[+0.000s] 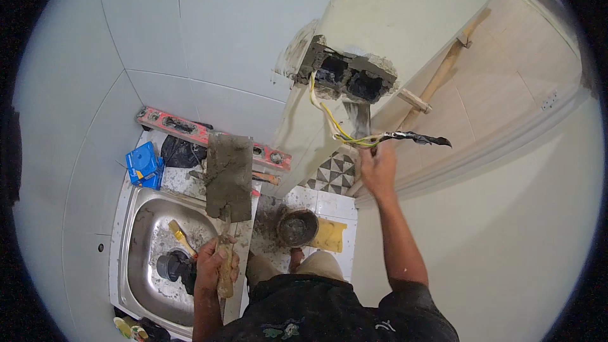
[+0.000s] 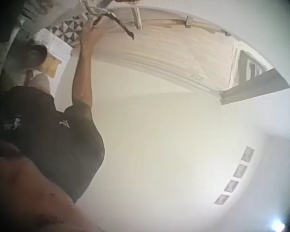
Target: The recorder mixes mortar in a bucket and uses a trowel and spatula to plaster the wall area around installed electrical boxes.
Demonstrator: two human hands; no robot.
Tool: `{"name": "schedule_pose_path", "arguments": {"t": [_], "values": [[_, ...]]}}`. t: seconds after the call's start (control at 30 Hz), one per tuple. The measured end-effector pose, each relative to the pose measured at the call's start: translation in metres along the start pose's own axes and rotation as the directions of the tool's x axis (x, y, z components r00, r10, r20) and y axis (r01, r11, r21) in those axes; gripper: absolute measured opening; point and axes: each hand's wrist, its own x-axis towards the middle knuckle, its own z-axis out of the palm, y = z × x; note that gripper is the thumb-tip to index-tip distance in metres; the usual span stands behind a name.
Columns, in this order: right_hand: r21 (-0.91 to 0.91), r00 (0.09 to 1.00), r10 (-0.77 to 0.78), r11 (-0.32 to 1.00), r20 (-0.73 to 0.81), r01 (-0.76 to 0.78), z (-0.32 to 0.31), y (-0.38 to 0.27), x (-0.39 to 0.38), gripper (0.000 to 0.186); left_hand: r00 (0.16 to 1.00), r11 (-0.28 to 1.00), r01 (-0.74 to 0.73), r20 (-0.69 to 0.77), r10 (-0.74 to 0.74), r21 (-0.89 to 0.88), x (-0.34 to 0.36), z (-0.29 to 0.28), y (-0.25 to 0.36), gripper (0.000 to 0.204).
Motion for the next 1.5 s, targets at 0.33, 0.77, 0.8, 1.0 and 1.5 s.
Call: {"name": "schedule_pose_path", "arguments": {"t": [0.33,0.77,0.8,1.0,1.5], "values": [[-0.401,0.747,-0.633,0.642,0.204,0.654,-0.023,-0.086,0.11,0.02,0.999,1.0,0.005,0.032,-0.005,0.022,0.005,0.0,-0.009,0.035],[-0.584,0.581,-0.728,0.308,0.364,0.751,-0.009,-0.117,0.123,0.015,1.0,1.0,0.021,0.012,-0.021,-0.01,0.0,-0.006,-0.009,0.038],[-0.584,0.571,-0.759,0.32,0.314,0.746,-0.007,-0.114,0.123,0.016,0.999,0.999,0.031,0.017,-0.031,-0.01,0.001,-0.007,-0.009,0.039],[-0.564,0.651,-0.748,0.486,0.127,0.668,-0.002,-0.092,0.116,0.021,0.999,0.999,0.034,0.033,-0.034,-0.016,0.001,-0.004,-0.004,0.039],[-0.411,0.809,-0.585,0.724,0.058,0.553,-0.013,-0.099,0.121,0.023,0.998,0.998,0.05,0.03,-0.051,0.048,0.01,-0.001,-0.003,0.044]]}}
